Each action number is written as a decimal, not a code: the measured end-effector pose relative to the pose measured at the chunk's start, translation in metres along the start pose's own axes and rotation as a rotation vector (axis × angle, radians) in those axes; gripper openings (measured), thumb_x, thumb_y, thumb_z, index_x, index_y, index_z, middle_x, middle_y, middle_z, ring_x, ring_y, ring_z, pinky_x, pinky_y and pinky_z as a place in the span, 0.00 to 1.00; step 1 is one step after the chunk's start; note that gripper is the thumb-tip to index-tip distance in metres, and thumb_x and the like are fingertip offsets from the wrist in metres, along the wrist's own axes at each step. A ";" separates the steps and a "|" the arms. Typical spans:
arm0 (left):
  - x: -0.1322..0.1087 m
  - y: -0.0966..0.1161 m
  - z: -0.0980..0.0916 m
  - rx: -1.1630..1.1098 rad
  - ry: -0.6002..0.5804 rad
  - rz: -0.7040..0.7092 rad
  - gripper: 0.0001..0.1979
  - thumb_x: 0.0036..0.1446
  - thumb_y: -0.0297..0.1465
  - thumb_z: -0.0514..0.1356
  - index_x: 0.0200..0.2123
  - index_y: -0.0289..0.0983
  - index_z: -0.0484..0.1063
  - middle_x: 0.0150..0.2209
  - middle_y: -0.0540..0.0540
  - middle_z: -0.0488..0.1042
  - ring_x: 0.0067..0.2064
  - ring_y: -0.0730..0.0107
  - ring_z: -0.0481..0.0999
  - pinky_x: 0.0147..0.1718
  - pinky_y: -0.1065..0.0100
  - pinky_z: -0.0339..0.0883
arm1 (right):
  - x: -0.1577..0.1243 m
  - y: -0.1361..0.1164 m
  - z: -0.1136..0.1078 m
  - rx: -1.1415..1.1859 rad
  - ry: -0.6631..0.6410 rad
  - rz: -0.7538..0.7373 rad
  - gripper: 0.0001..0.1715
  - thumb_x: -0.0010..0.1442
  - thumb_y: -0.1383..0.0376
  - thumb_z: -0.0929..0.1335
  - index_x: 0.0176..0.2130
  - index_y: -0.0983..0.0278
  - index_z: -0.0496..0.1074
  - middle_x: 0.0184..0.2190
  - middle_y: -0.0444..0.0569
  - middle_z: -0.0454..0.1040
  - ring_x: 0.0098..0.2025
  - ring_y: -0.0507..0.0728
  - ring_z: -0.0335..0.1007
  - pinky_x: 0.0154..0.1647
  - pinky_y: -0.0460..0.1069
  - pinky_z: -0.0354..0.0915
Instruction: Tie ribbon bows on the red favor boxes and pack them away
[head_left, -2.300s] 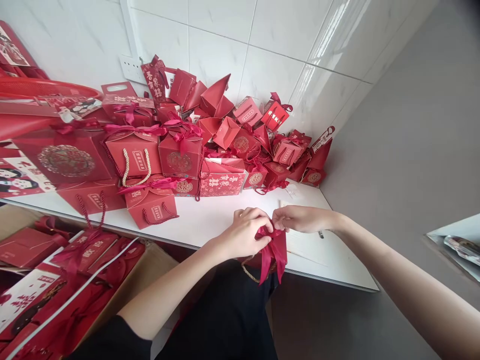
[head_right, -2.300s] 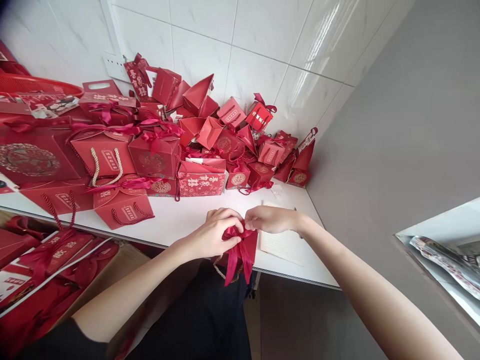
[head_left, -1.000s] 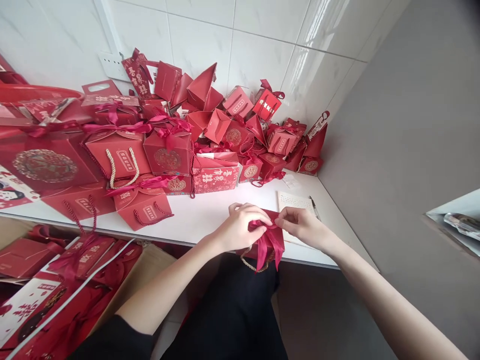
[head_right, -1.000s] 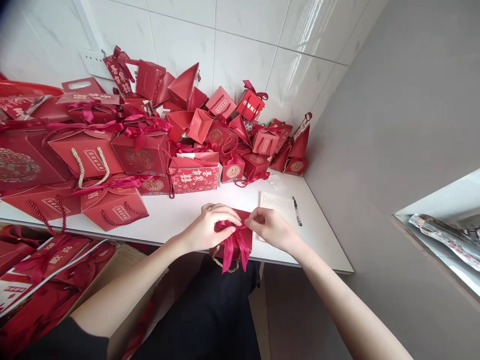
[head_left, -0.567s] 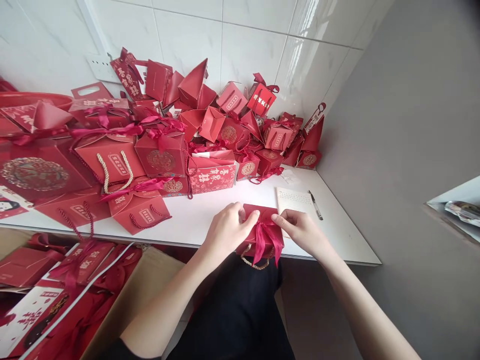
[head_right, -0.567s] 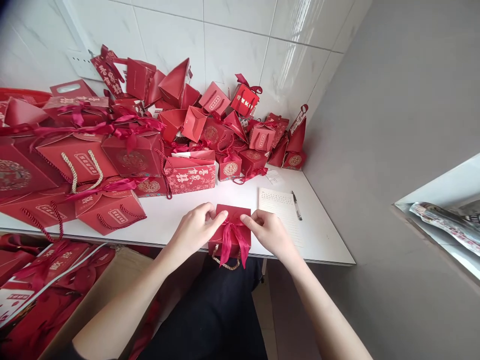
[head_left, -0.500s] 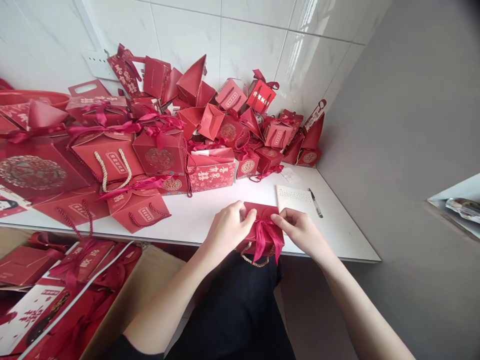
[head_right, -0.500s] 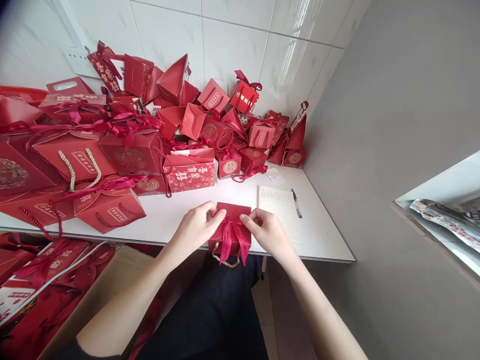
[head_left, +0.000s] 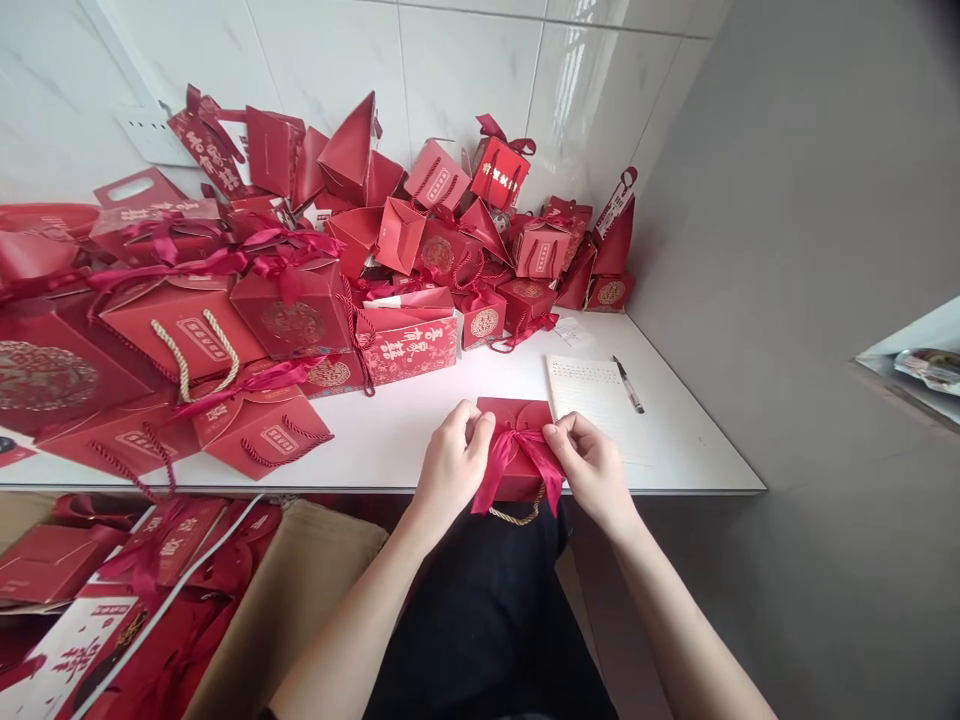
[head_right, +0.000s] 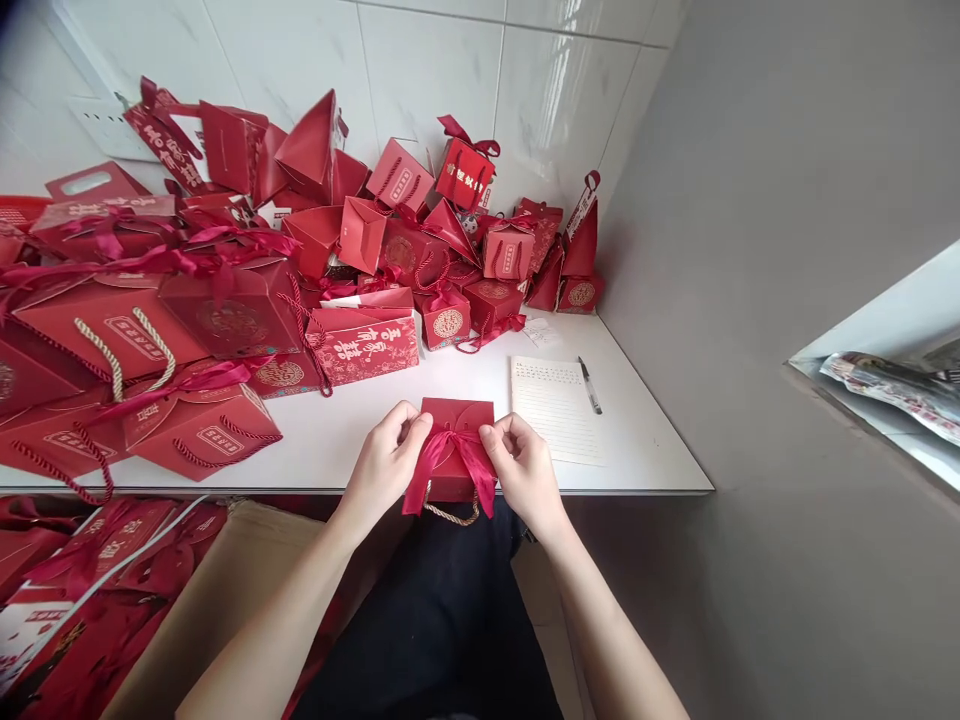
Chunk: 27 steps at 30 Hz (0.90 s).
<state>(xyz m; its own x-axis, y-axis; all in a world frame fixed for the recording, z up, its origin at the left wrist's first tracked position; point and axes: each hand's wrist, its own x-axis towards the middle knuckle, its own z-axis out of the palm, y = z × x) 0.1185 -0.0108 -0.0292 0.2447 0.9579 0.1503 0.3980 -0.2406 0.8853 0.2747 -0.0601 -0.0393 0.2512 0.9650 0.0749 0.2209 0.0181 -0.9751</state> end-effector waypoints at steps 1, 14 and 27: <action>0.000 0.000 0.000 0.004 -0.005 0.006 0.13 0.59 0.35 0.48 0.23 0.40 0.52 0.20 0.55 0.55 0.23 0.74 0.58 0.26 0.72 0.53 | 0.000 0.001 0.000 0.026 -0.001 0.001 0.24 0.55 0.46 0.65 0.24 0.61 0.57 0.19 0.40 0.54 0.21 0.50 0.48 0.22 0.47 0.50; 0.002 0.001 0.004 -0.132 -0.046 -0.047 0.17 0.58 0.39 0.51 0.21 0.39 0.51 0.20 0.56 0.49 0.23 0.76 0.53 0.24 0.73 0.51 | -0.011 -0.005 -0.001 -0.114 0.298 -0.226 0.15 0.58 0.52 0.64 0.34 0.61 0.63 0.30 0.47 0.66 0.32 0.55 0.65 0.33 0.50 0.64; 0.008 -0.001 0.008 -0.099 0.024 -0.018 0.17 0.56 0.35 0.53 0.20 0.38 0.50 0.18 0.57 0.51 0.22 0.77 0.54 0.24 0.73 0.52 | -0.041 0.005 0.029 -0.689 0.251 -1.055 0.13 0.56 0.77 0.66 0.42 0.67 0.71 0.37 0.51 0.79 0.44 0.57 0.74 0.52 0.57 0.64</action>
<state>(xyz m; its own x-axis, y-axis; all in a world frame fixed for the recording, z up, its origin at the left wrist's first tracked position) 0.1277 -0.0039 -0.0320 0.2168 0.9656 0.1434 0.3123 -0.2078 0.9270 0.2378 -0.0921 -0.0531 -0.1892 0.4897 0.8511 0.8408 0.5285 -0.1172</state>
